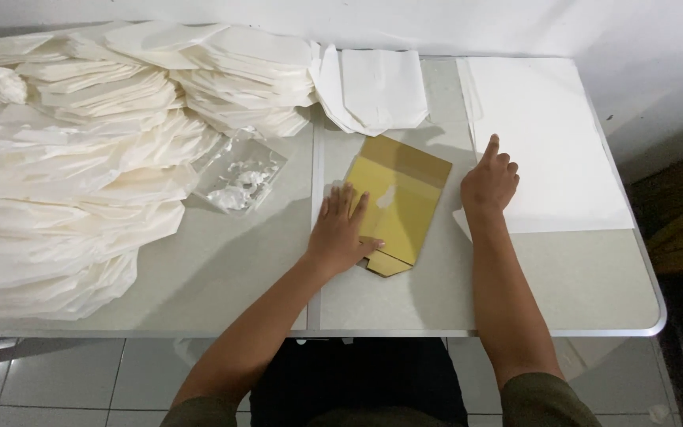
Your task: Assembling paper boxes by folding paper sheets around a template and applying adhesive.
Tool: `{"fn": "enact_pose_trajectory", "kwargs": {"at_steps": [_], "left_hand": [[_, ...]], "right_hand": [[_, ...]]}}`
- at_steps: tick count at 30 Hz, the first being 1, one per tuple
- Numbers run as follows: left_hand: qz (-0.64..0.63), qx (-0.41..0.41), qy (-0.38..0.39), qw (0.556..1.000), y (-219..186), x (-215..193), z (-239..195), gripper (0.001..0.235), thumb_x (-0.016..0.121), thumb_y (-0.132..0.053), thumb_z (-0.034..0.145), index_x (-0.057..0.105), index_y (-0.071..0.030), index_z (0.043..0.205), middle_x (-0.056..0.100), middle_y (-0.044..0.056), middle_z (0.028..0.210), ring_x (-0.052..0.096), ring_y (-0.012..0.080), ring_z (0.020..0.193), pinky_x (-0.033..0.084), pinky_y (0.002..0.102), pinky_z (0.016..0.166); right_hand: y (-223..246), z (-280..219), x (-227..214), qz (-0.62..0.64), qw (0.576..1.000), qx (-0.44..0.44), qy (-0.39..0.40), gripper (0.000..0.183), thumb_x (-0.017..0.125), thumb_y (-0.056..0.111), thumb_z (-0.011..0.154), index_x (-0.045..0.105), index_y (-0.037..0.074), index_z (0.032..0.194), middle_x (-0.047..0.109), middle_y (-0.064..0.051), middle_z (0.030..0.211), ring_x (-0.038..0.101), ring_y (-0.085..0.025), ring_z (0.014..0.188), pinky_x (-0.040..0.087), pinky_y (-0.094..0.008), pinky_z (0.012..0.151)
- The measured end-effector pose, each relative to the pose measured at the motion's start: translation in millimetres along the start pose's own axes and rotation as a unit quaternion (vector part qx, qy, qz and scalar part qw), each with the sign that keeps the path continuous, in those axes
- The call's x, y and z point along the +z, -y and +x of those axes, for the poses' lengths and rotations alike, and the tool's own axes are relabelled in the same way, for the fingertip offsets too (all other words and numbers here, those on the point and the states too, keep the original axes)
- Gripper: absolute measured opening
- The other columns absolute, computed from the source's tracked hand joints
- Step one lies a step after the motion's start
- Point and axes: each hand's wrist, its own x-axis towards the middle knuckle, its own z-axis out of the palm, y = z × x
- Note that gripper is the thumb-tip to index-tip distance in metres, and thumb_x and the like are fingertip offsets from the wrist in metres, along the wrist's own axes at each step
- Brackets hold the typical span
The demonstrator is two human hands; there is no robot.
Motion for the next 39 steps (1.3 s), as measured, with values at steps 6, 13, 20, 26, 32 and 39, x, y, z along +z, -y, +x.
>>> {"fn": "enact_pose_trajectory", "kwargs": {"at_steps": [6,13,20,26,32,39], "left_hand": [[-0.093,-0.016,-0.083,0.992,-4.6,8.3,8.6,0.097,0.082,-0.039,0.077,0.032,-0.019,0.158,0.034,0.019,0.154,0.036,0.0517,0.138,0.03,0.061,0.112],[-0.21,-0.097,-0.122,0.965,-1.1,5.5,11.1,0.092,0.086,-0.013,0.074,0.038,-0.018,0.153,0.038,0.021,0.143,0.051,0.0494,0.123,0.039,0.055,0.101],[-0.25,-0.122,-0.102,0.955,-14.5,-14.7,7.2,0.103,0.084,-0.006,0.074,0.026,-0.013,0.159,0.039,0.026,0.14,0.053,0.0503,0.122,0.04,0.055,0.101],[-0.229,-0.144,-0.026,0.962,-27.5,-48.3,6.6,0.115,0.082,0.003,0.074,0.01,-0.006,0.163,0.043,0.037,0.138,0.053,0.0551,0.125,0.043,0.058,0.103],[-0.318,-0.115,0.008,0.941,4.7,-23.7,40.0,0.125,0.086,-0.001,0.064,0.008,-0.004,0.162,0.055,0.031,0.133,0.057,0.0504,0.126,0.036,0.062,0.107],[-0.604,-0.091,-0.105,0.784,43.0,-25.8,36.4,0.054,0.059,0.005,0.081,0.049,-0.008,0.132,0.062,0.02,0.116,0.064,0.0354,0.103,0.05,0.047,0.09]], "right_hand": [[3.2,-1.2,-5.6,-0.018,1.0,-0.002,-0.017,0.064,0.063,0.016,0.096,0.039,0.014,0.155,0.069,-0.01,0.108,0.067,-0.027,0.102,0.055,-0.042,0.084],[6.9,-3.2,-12.3,-0.024,0.999,-0.011,-0.027,0.058,0.059,0.011,0.094,0.047,0.016,0.151,0.07,-0.006,0.103,0.067,-0.026,0.1,0.05,-0.042,0.085],[22.1,-16.2,-19.0,-0.039,0.998,-0.035,-0.025,0.059,0.062,0.013,0.094,0.047,0.017,0.151,0.07,-0.005,0.104,0.068,-0.025,0.1,0.05,-0.042,0.087],[30.7,-22.7,-24.9,-0.034,0.998,-0.047,-0.011,0.06,0.062,0.017,0.096,0.044,0.017,0.153,0.068,-0.007,0.106,0.067,-0.027,0.103,0.049,-0.043,0.09],[33.0,-22.7,-24.1,-0.001,0.998,-0.063,0.017,0.067,0.067,0.026,0.096,0.04,0.015,0.156,0.068,-0.011,0.112,0.068,-0.03,0.108,0.049,-0.046,0.095],[48.8,-45.3,-52.4,0.01,0.993,-0.117,0.032,0.062,0.052,0.018,0.098,0.034,0.016,0.158,0.066,-0.008,0.111,0.067,-0.027,0.11,0.048,-0.043,0.1]]}}
